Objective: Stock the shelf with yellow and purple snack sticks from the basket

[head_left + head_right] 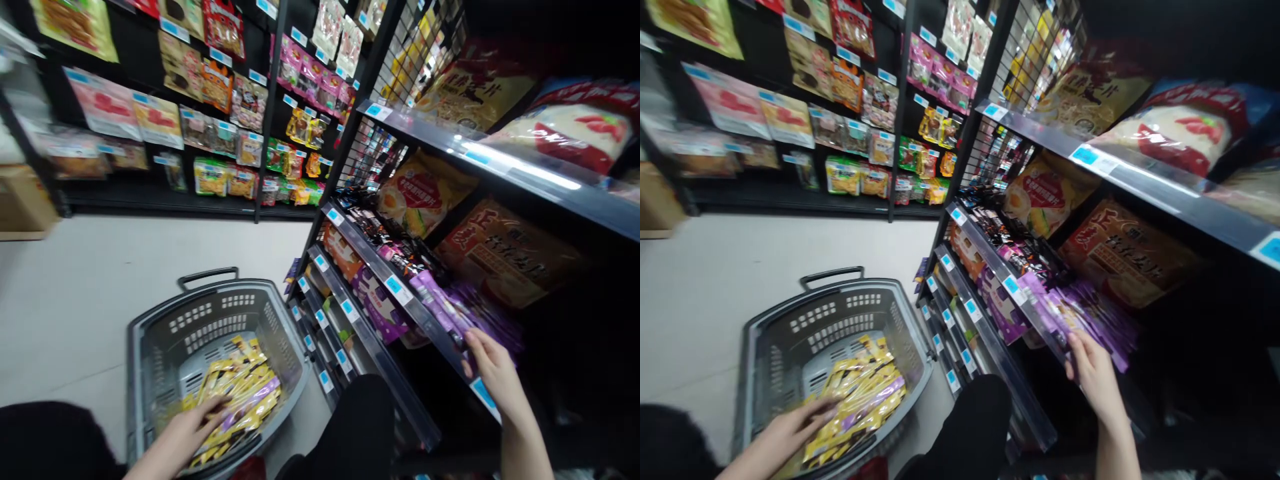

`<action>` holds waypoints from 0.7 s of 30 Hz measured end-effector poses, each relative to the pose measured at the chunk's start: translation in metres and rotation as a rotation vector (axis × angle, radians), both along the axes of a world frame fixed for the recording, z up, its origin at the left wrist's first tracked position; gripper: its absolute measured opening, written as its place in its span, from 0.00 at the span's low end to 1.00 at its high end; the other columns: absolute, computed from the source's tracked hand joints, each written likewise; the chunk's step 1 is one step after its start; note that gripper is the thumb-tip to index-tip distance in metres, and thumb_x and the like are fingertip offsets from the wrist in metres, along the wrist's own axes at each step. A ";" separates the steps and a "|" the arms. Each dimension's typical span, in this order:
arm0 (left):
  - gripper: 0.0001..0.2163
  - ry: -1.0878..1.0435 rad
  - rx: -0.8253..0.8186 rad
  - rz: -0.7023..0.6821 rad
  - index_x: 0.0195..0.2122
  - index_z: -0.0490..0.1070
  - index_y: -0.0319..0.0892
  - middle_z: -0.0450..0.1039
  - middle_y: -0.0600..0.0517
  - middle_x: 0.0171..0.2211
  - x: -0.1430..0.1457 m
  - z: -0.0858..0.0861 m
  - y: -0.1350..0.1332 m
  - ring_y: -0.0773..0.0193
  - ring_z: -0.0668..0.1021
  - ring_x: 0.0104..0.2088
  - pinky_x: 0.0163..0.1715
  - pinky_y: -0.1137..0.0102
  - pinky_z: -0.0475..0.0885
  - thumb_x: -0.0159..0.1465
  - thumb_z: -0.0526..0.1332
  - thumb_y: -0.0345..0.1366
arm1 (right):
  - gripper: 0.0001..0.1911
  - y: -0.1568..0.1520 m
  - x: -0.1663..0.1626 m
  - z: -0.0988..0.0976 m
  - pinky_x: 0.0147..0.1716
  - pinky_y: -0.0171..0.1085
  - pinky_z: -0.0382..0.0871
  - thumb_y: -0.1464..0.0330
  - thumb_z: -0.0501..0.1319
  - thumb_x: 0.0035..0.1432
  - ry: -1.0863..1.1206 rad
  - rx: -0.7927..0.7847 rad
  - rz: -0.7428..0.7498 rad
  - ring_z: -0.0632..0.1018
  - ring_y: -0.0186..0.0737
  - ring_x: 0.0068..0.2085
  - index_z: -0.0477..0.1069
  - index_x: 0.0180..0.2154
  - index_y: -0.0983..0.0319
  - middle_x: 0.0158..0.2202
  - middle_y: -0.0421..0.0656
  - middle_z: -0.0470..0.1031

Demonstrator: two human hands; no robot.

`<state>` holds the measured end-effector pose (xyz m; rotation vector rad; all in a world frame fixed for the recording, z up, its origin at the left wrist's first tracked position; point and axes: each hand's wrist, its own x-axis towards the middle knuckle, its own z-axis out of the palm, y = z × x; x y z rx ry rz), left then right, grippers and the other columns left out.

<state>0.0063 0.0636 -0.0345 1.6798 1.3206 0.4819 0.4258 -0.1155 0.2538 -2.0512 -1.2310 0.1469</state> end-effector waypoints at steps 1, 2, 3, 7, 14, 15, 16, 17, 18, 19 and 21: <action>0.19 -0.161 -0.098 -0.002 0.36 0.75 0.48 0.77 0.52 0.39 0.003 0.017 -0.005 0.51 0.75 0.44 0.42 0.67 0.70 0.47 0.60 0.52 | 0.21 0.009 -0.017 -0.010 0.16 0.31 0.57 0.51 0.50 0.55 0.166 -0.045 0.126 0.64 0.30 0.14 0.67 0.31 0.62 0.18 0.38 0.68; 0.21 -0.334 -0.219 -0.008 0.40 0.73 0.47 0.75 0.50 0.40 0.005 0.034 -0.012 0.51 0.75 0.44 0.43 0.65 0.70 0.48 0.59 0.53 | 0.20 0.020 -0.036 -0.023 0.14 0.30 0.55 0.52 0.51 0.55 0.299 -0.101 0.246 0.63 0.29 0.13 0.67 0.32 0.62 0.19 0.38 0.69; 0.23 -0.520 -0.329 -0.016 0.45 0.70 0.46 0.74 0.48 0.42 0.007 0.047 -0.018 0.52 0.75 0.43 0.43 0.63 0.70 0.51 0.58 0.53 | 0.19 0.031 -0.056 -0.038 0.13 0.29 0.53 0.53 0.52 0.55 0.401 -0.164 0.354 0.63 0.28 0.13 0.67 0.32 0.62 0.20 0.38 0.70; 0.34 -1.062 -0.427 -0.018 0.54 0.60 0.46 0.69 0.43 0.46 0.010 0.072 -0.038 0.51 0.73 0.45 0.42 0.57 0.69 0.45 0.65 0.49 | 0.18 0.072 -0.134 -0.121 0.10 0.27 0.49 0.55 0.52 0.56 0.618 -0.400 0.677 0.62 0.26 0.12 0.67 0.28 0.63 0.18 0.37 0.68; 0.22 -0.640 -0.312 0.097 0.35 0.73 0.38 0.75 0.46 0.36 -0.005 0.065 -0.039 0.56 0.75 0.35 0.31 0.66 0.71 0.36 0.71 0.33 | 0.21 0.098 -0.200 -0.236 0.09 0.26 0.49 0.51 0.54 0.51 0.863 -0.431 0.831 0.58 0.24 0.11 0.67 0.26 0.63 0.16 0.34 0.64; 0.19 -0.578 -0.295 0.087 0.33 0.74 0.37 0.75 0.46 0.35 -0.005 0.064 -0.038 0.56 0.75 0.35 0.31 0.67 0.71 0.36 0.70 0.33 | 0.20 0.096 -0.199 -0.243 0.09 0.26 0.50 0.52 0.56 0.51 0.884 -0.423 0.811 0.58 0.24 0.11 0.68 0.27 0.63 0.16 0.34 0.63; 0.17 -0.517 -0.270 0.070 0.31 0.75 0.37 0.76 0.47 0.34 -0.005 0.063 -0.038 0.57 0.75 0.34 0.32 0.67 0.71 0.37 0.70 0.33 | 0.19 0.095 -0.197 -0.248 0.09 0.26 0.51 0.53 0.58 0.49 0.904 -0.421 0.798 0.59 0.24 0.12 0.68 0.28 0.63 0.17 0.33 0.63; 0.15 -0.455 -0.241 0.046 0.30 0.76 0.37 0.76 0.48 0.32 -0.004 0.061 -0.038 0.58 0.75 0.33 0.33 0.68 0.70 0.38 0.69 0.33 | 0.18 0.093 -0.195 -0.251 0.10 0.26 0.52 0.54 0.60 0.47 0.921 -0.417 0.790 0.59 0.24 0.12 0.69 0.29 0.63 0.18 0.34 0.64; 0.14 -0.399 -0.207 0.024 0.29 0.76 0.37 0.76 0.49 0.31 -0.003 0.060 -0.037 0.59 0.75 0.33 0.34 0.69 0.70 0.40 0.69 0.33 | 0.18 0.091 -0.192 -0.253 0.10 0.26 0.53 0.55 0.63 0.45 0.932 -0.410 0.784 0.60 0.24 0.13 0.70 0.30 0.63 0.19 0.34 0.65; 0.12 -0.355 -0.175 0.008 0.29 0.76 0.38 0.76 0.50 0.30 -0.001 0.058 -0.037 0.60 0.75 0.33 0.35 0.69 0.69 0.41 0.68 0.33 | 0.18 0.089 -0.189 -0.254 0.11 0.27 0.53 0.56 0.65 0.42 0.936 -0.399 0.775 0.60 0.24 0.13 0.71 0.31 0.63 0.19 0.34 0.66; 0.11 -0.297 -0.122 -0.011 0.29 0.77 0.38 0.76 0.50 0.30 0.002 0.055 -0.036 0.61 0.75 0.33 0.36 0.70 0.68 0.43 0.67 0.34 | 0.18 0.087 -0.186 -0.255 0.11 0.27 0.53 0.57 0.66 0.40 0.924 -0.373 0.738 0.60 0.24 0.13 0.71 0.30 0.64 0.18 0.34 0.65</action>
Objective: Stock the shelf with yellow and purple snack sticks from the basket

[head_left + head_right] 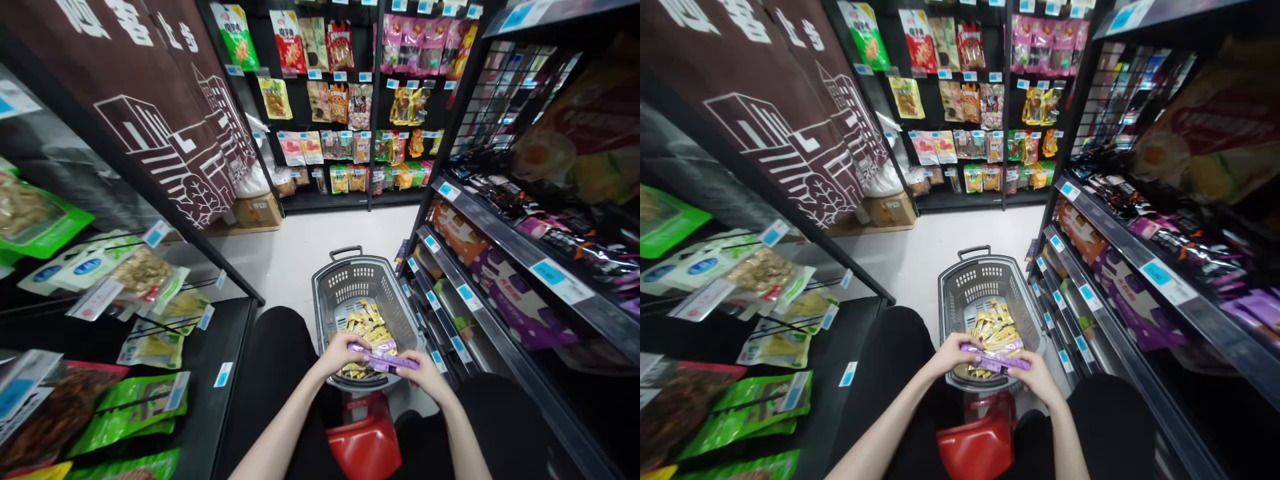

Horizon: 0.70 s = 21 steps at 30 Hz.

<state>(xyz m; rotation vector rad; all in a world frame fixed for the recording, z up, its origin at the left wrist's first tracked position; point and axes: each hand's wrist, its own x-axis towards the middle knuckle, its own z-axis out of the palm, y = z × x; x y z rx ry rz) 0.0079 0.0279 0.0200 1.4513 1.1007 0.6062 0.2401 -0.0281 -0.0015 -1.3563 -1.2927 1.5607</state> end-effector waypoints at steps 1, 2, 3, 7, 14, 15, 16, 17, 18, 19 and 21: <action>0.10 0.015 0.017 -0.006 0.29 0.77 0.38 0.77 0.50 0.30 0.001 -0.001 0.000 0.61 0.75 0.33 0.36 0.71 0.68 0.44 0.66 0.34 | 0.17 0.000 0.001 0.000 0.11 0.28 0.52 0.57 0.66 0.40 -0.014 0.002 -0.018 0.59 0.25 0.13 0.71 0.29 0.64 0.16 0.34 0.64; 0.10 0.025 0.025 -0.006 0.29 0.77 0.38 0.77 0.50 0.30 0.002 -0.002 0.001 0.61 0.75 0.33 0.36 0.71 0.68 0.44 0.66 0.34 | 0.17 0.000 0.002 -0.001 0.11 0.28 0.51 0.57 0.66 0.40 -0.028 0.003 -0.034 0.58 0.25 0.12 0.71 0.28 0.64 0.15 0.33 0.63; 0.11 0.030 0.020 -0.002 0.29 0.77 0.38 0.77 0.50 0.29 0.003 -0.003 0.001 0.61 0.75 0.32 0.35 0.71 0.68 0.44 0.66 0.34 | 0.17 0.000 0.002 -0.001 0.11 0.28 0.50 0.57 0.65 0.41 -0.041 0.003 -0.044 0.58 0.25 0.12 0.72 0.28 0.64 0.14 0.33 0.62; 0.14 -0.001 -0.108 0.026 0.31 0.75 0.35 0.76 0.50 0.25 0.009 -0.005 0.000 0.61 0.76 0.28 0.31 0.71 0.68 0.42 0.67 0.34 | 0.16 0.000 0.002 -0.002 0.14 0.30 0.52 0.57 0.64 0.42 -0.173 0.048 -0.076 0.62 0.29 0.14 0.73 0.25 0.64 0.14 0.36 0.64; 0.17 -0.032 -0.161 -0.095 0.32 0.73 0.37 0.76 0.51 0.26 0.024 -0.018 -0.014 0.60 0.77 0.31 0.31 0.70 0.69 0.39 0.69 0.34 | 0.08 0.001 -0.024 0.002 0.23 0.32 0.58 0.62 0.64 0.42 -0.492 0.185 0.063 0.73 0.39 0.25 0.75 0.21 0.60 0.20 0.39 0.74; 0.18 -0.050 -0.176 -0.113 0.33 0.73 0.37 0.76 0.50 0.27 0.024 -0.019 -0.015 0.60 0.77 0.31 0.32 0.70 0.69 0.39 0.69 0.33 | 0.07 0.001 -0.028 0.001 0.23 0.32 0.58 0.64 0.63 0.43 -0.459 0.182 0.106 0.73 0.39 0.25 0.76 0.22 0.60 0.21 0.39 0.75; 0.18 -0.070 -0.199 -0.127 0.33 0.72 0.37 0.76 0.50 0.27 0.024 -0.020 -0.015 0.60 0.77 0.31 0.32 0.70 0.69 0.39 0.69 0.34 | 0.06 0.001 -0.032 0.000 0.24 0.32 0.59 0.65 0.62 0.44 -0.420 0.178 0.135 0.73 0.38 0.26 0.76 0.22 0.60 0.21 0.39 0.75; 0.18 -0.088 -0.225 -0.140 0.33 0.72 0.37 0.76 0.50 0.27 0.023 -0.020 -0.014 0.60 0.77 0.31 0.31 0.70 0.69 0.39 0.69 0.34 | 0.06 0.002 -0.034 -0.002 0.24 0.32 0.60 0.66 0.62 0.44 -0.378 0.171 0.147 0.73 0.38 0.26 0.76 0.23 0.61 0.21 0.39 0.75; 0.18 -0.104 -0.253 -0.152 0.33 0.71 0.37 0.76 0.49 0.27 0.021 -0.020 -0.012 0.60 0.77 0.31 0.31 0.70 0.69 0.40 0.69 0.34 | 0.06 0.003 -0.034 -0.004 0.25 0.32 0.61 0.66 0.62 0.44 -0.329 0.159 0.151 0.73 0.38 0.27 0.75 0.23 0.61 0.22 0.39 0.75; 0.18 -0.122 -0.281 -0.161 0.33 0.71 0.37 0.77 0.49 0.28 0.019 -0.019 -0.010 0.60 0.77 0.32 0.31 0.70 0.69 0.41 0.69 0.34 | 0.06 0.003 -0.032 -0.007 0.26 0.32 0.62 0.66 0.62 0.44 -0.269 0.137 0.150 0.73 0.38 0.27 0.75 0.24 0.62 0.23 0.39 0.75; 0.16 -0.166 -0.329 -0.168 0.32 0.70 0.36 0.77 0.48 0.28 0.013 -0.015 -0.005 0.59 0.77 0.33 0.32 0.70 0.68 0.42 0.68 0.34 | 0.08 0.004 -0.024 -0.012 0.24 0.32 0.63 0.64 0.62 0.44 -0.131 0.031 0.174 0.73 0.37 0.25 0.73 0.24 0.63 0.21 0.39 0.74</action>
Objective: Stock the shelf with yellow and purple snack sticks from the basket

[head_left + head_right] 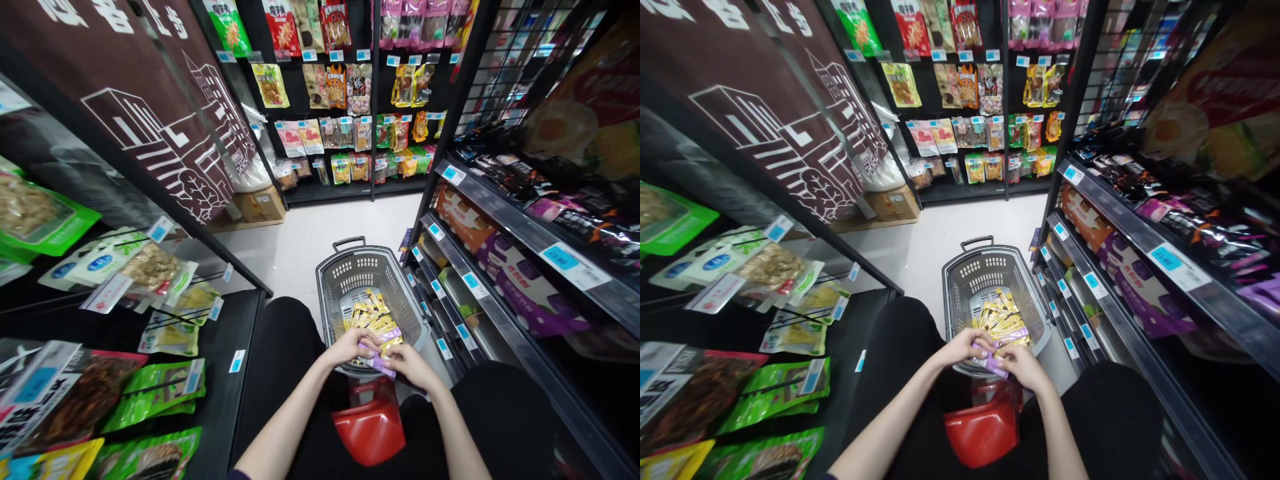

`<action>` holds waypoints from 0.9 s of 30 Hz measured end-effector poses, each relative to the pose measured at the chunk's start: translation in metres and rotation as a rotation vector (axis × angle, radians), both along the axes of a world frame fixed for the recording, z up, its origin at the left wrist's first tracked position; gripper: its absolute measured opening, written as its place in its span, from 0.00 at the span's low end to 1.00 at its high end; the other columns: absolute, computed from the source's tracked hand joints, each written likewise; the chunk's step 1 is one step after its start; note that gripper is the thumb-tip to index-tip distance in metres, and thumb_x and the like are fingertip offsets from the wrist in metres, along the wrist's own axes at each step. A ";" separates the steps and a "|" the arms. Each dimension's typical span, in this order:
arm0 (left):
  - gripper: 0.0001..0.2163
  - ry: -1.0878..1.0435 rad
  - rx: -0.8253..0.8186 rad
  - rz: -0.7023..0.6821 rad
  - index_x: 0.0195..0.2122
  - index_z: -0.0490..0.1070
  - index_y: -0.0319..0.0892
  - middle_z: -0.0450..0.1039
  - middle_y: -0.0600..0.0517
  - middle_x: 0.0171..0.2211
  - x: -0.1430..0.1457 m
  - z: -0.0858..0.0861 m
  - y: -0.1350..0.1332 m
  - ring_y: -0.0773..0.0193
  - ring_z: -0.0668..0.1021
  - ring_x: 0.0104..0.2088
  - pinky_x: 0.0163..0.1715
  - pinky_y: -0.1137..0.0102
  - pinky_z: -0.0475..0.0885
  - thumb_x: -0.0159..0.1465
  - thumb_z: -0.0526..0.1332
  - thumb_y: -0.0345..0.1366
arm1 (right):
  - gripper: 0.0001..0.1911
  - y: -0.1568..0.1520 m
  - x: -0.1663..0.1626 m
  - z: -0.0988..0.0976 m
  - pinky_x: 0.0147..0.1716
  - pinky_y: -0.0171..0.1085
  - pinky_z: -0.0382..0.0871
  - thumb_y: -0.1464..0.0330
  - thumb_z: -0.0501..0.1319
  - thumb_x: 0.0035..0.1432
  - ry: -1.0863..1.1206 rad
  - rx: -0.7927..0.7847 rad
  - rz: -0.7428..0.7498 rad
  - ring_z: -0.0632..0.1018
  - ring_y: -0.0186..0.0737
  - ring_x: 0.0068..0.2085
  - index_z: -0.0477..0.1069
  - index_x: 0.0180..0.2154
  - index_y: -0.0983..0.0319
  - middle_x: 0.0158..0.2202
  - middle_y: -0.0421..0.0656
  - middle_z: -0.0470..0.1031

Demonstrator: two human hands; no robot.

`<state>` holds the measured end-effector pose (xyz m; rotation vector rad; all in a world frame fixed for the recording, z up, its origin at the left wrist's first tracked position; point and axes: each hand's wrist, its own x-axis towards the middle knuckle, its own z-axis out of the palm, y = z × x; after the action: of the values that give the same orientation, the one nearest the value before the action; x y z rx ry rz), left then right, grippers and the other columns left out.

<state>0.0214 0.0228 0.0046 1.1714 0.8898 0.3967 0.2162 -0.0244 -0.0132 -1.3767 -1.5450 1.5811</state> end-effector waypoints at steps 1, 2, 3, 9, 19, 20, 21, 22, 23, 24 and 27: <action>0.15 -0.029 -0.024 0.006 0.32 0.70 0.36 0.77 0.47 0.27 -0.003 0.002 0.002 0.59 0.77 0.34 0.33 0.70 0.68 0.42 0.68 0.33 | 0.09 0.000 0.006 -0.002 0.22 0.32 0.63 0.63 0.62 0.43 0.057 -0.090 0.021 0.72 0.36 0.23 0.73 0.24 0.64 0.19 0.38 0.73; 0.14 -0.065 -0.049 0.019 0.31 0.70 0.36 0.78 0.47 0.27 -0.007 0.003 0.004 0.59 0.78 0.34 0.33 0.71 0.67 0.43 0.68 0.32 | 0.11 -0.001 0.014 -0.003 0.20 0.32 0.62 0.62 0.63 0.43 0.102 -0.181 0.042 0.72 0.35 0.20 0.72 0.24 0.64 0.17 0.37 0.71; 0.14 -0.105 -0.074 0.037 0.31 0.70 0.36 0.78 0.47 0.27 -0.011 0.005 0.006 0.59 0.78 0.35 0.33 0.71 0.67 0.43 0.68 0.31 | 0.12 -0.002 0.022 -0.003 0.18 0.31 0.60 0.61 0.63 0.42 0.135 -0.257 0.052 0.71 0.35 0.18 0.71 0.24 0.65 0.16 0.36 0.70; 0.11 -0.316 -0.253 0.119 0.27 0.68 0.34 0.77 0.44 0.30 -0.024 0.011 0.008 0.62 0.78 0.32 0.29 0.75 0.68 0.44 0.68 0.29 | 0.16 -0.011 0.055 0.017 0.22 0.32 0.63 0.63 0.65 0.43 0.348 -0.290 -0.020 0.73 0.34 0.21 0.72 0.35 0.64 0.19 0.38 0.72; 0.14 -0.540 -0.314 0.401 0.39 0.70 0.29 0.72 0.39 0.44 -0.016 0.008 0.007 0.57 0.75 0.44 0.46 0.68 0.70 0.55 0.62 0.36 | 0.20 -0.008 0.045 0.027 0.32 0.34 0.71 0.56 0.64 0.45 0.802 -0.301 -0.385 0.77 0.43 0.38 0.73 0.36 0.64 0.35 0.48 0.77; 0.16 -0.571 -0.301 0.400 0.41 0.70 0.28 0.71 0.38 0.45 -0.017 0.007 0.007 0.56 0.74 0.46 0.48 0.67 0.68 0.55 0.63 0.35 | 0.22 -0.007 0.042 0.026 0.34 0.34 0.72 0.56 0.64 0.45 0.857 -0.294 -0.394 0.76 0.43 0.41 0.73 0.38 0.64 0.38 0.49 0.76; 0.17 -0.584 -0.292 0.395 0.42 0.69 0.28 0.71 0.38 0.45 -0.017 0.007 0.008 0.55 0.73 0.47 0.50 0.67 0.66 0.54 0.64 0.34 | 0.22 -0.007 0.039 0.026 0.34 0.33 0.72 0.57 0.65 0.44 0.892 -0.285 -0.404 0.76 0.43 0.43 0.72 0.40 0.63 0.40 0.49 0.76; 0.18 -0.574 -0.291 0.389 0.43 0.69 0.29 0.71 0.38 0.46 -0.018 0.007 0.008 0.55 0.73 0.47 0.51 0.67 0.65 0.52 0.65 0.32 | 0.21 -0.006 0.036 0.025 0.34 0.33 0.72 0.59 0.66 0.44 0.898 -0.277 -0.424 0.76 0.42 0.43 0.72 0.40 0.63 0.40 0.49 0.76; 0.19 -0.539 -0.296 0.384 0.44 0.69 0.29 0.72 0.39 0.45 -0.018 0.007 0.008 0.56 0.74 0.47 0.51 0.68 0.65 0.51 0.66 0.30 | 0.19 -0.005 0.034 0.023 0.32 0.32 0.72 0.62 0.67 0.44 0.879 -0.267 -0.458 0.77 0.41 0.40 0.72 0.39 0.63 0.38 0.48 0.77; 0.19 -0.488 -0.303 0.383 0.44 0.68 0.30 0.73 0.39 0.44 -0.018 0.007 0.008 0.57 0.75 0.45 0.51 0.68 0.66 0.51 0.66 0.30 | 0.16 -0.005 0.032 0.020 0.28 0.31 0.72 0.64 0.67 0.45 0.840 -0.258 -0.500 0.78 0.39 0.35 0.72 0.37 0.63 0.34 0.47 0.78; 0.17 -0.302 -0.276 0.386 0.41 0.70 0.30 0.76 0.39 0.37 -0.015 0.007 0.007 0.58 0.78 0.39 0.43 0.68 0.71 0.54 0.64 0.37 | 0.12 -0.001 0.028 0.006 0.12 0.27 0.59 0.63 0.66 0.46 0.658 -0.180 -0.619 0.70 0.29 0.16 0.72 0.31 0.64 0.23 0.43 0.76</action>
<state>0.0069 0.0297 0.0114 0.6616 0.8705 0.7199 0.2444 -0.0254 -0.0075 -1.1002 -0.5322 1.5540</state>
